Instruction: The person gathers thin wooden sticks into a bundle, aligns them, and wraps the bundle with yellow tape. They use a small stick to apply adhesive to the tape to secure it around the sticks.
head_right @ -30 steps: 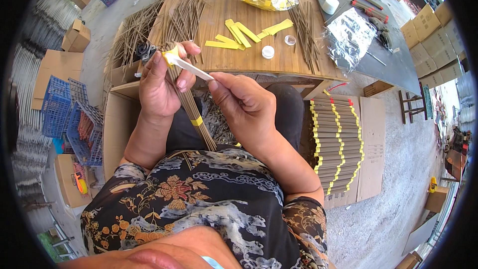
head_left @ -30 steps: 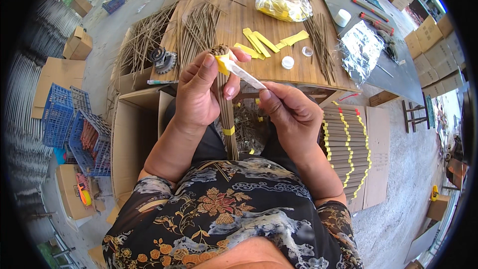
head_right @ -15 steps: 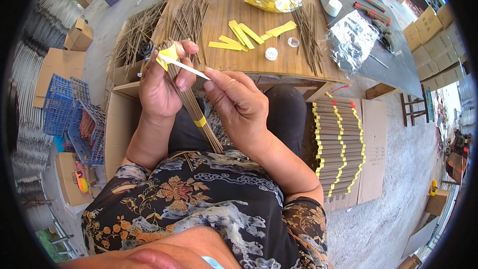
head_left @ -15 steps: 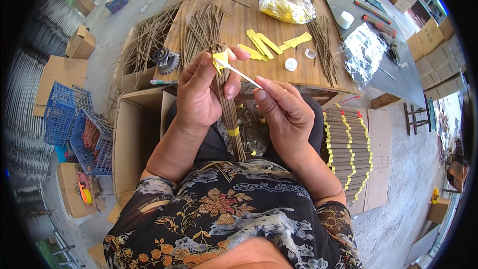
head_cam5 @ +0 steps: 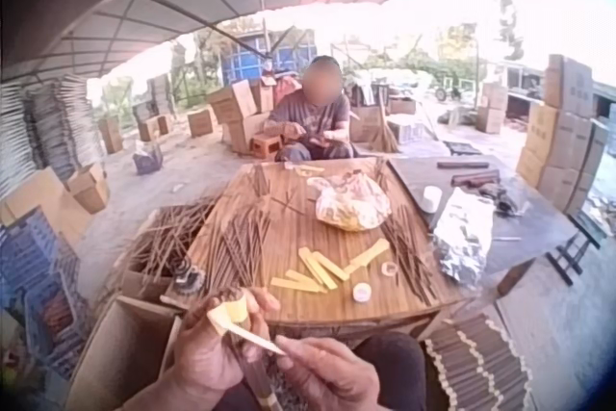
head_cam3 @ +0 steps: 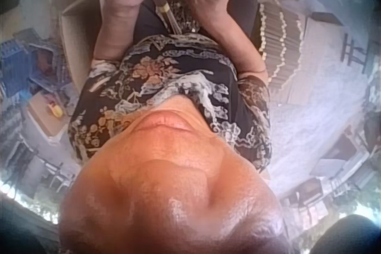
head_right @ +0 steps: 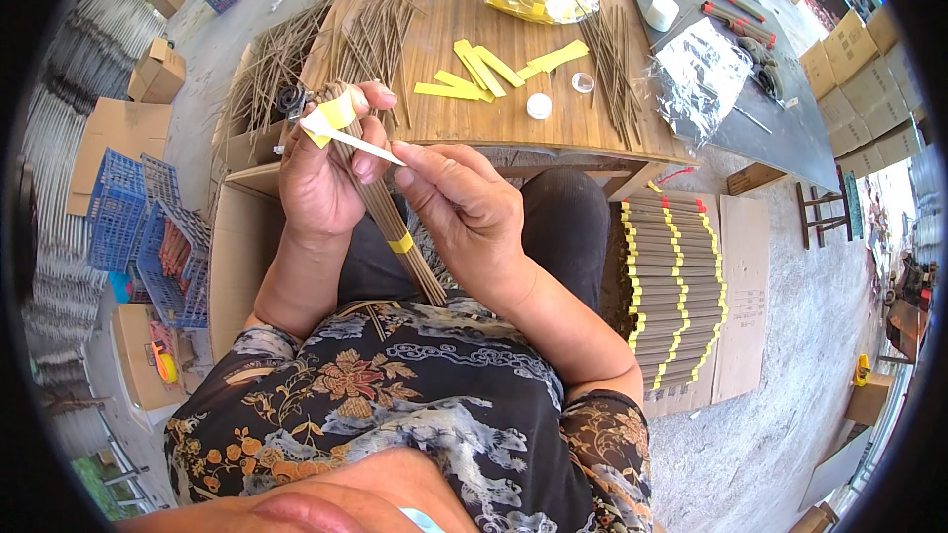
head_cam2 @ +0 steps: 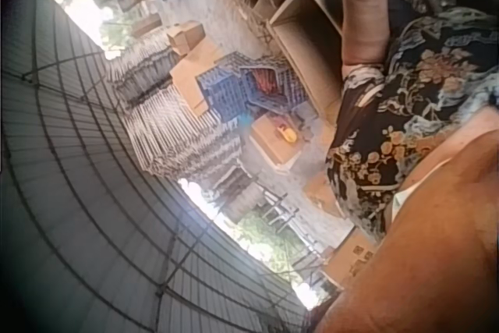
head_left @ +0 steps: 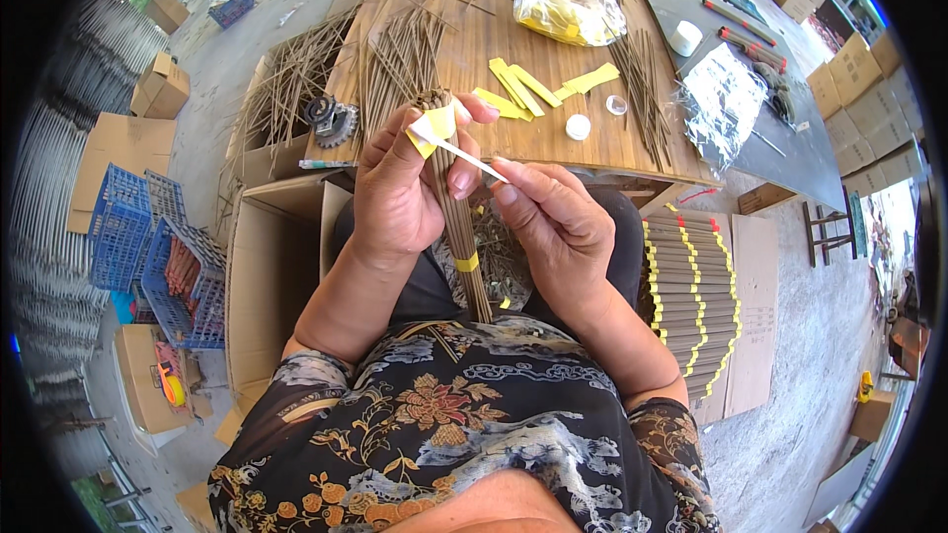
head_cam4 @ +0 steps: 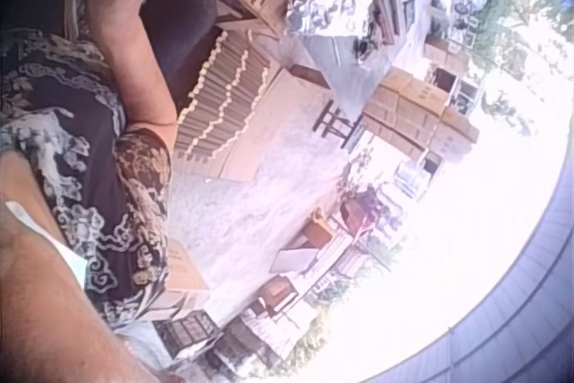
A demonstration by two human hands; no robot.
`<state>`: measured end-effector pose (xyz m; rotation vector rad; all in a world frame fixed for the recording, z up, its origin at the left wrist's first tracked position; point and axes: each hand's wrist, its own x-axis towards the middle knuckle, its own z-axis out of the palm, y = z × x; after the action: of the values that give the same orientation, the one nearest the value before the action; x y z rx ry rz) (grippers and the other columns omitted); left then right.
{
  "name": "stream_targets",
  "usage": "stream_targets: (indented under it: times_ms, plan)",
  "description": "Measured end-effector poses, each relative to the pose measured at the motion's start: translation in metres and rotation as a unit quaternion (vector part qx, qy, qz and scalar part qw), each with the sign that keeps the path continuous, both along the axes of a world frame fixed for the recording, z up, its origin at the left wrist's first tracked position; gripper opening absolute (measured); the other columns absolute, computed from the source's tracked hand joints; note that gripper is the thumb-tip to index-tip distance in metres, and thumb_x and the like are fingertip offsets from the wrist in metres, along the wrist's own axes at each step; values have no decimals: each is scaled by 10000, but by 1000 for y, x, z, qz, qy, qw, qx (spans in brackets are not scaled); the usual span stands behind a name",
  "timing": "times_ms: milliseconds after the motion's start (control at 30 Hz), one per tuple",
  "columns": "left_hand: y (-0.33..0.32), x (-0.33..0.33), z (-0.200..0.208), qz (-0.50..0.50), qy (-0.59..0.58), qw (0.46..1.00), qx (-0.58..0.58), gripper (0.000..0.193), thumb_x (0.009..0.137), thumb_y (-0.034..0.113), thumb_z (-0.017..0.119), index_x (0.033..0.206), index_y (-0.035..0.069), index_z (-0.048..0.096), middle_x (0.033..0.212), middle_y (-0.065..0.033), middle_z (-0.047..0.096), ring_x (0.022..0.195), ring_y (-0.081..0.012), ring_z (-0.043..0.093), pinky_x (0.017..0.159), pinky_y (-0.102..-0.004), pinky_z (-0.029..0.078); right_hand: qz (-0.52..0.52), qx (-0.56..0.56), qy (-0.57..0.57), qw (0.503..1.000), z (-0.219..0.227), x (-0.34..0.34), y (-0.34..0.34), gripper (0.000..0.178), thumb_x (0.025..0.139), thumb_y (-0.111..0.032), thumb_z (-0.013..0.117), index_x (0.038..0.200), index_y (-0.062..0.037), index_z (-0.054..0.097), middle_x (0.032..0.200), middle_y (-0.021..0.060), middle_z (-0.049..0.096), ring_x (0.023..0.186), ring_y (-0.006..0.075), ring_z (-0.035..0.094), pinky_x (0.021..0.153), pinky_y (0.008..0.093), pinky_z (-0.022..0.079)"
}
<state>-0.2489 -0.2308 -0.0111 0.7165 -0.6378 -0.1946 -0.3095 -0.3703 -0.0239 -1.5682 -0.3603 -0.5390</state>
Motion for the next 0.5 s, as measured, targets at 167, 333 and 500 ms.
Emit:
stream_targets:
  times_ms: [167, 333, 500]
  plan:
    - [1, 2, 0, 16, -2, 1000, 16, 379, 912, 323, 415, 1030, -22, 517, 1074, -193, 473, 564, -100, 422, 491, -215, 359, 38, 30, 45, 998, -4, 0, 0, 195, 791, -33, 618, 986, -13, 624, 839, 89, 608, 730, 129, 576, 626, 218, 461]
    - [4, 3, 1, 2, 3, 1000, 16, 371, 919, 324, 398, 1016, -18, 502, 1067, -182, 462, 554, -93, 405, 492, -218, 356, 56, 36, 82, 994, -1, -1, 0, 182, 798, -43, 615, 976, -10, 626, 812, 79, 613, 715, 116, 565, 625, 216, 455]
    - [4, 6, 3, 7, 20, 1000, 17, 363, 920, 316, 400, 996, -21, 513, 1059, -185, 472, 552, -95, 410, 491, -216, 355, 124, 127, 105, 978, 0, -5, -7, 174, 810, -49, 607, 974, 5, 624, 812, 51, 616, 708, 86, 546, 617, 204, 445]
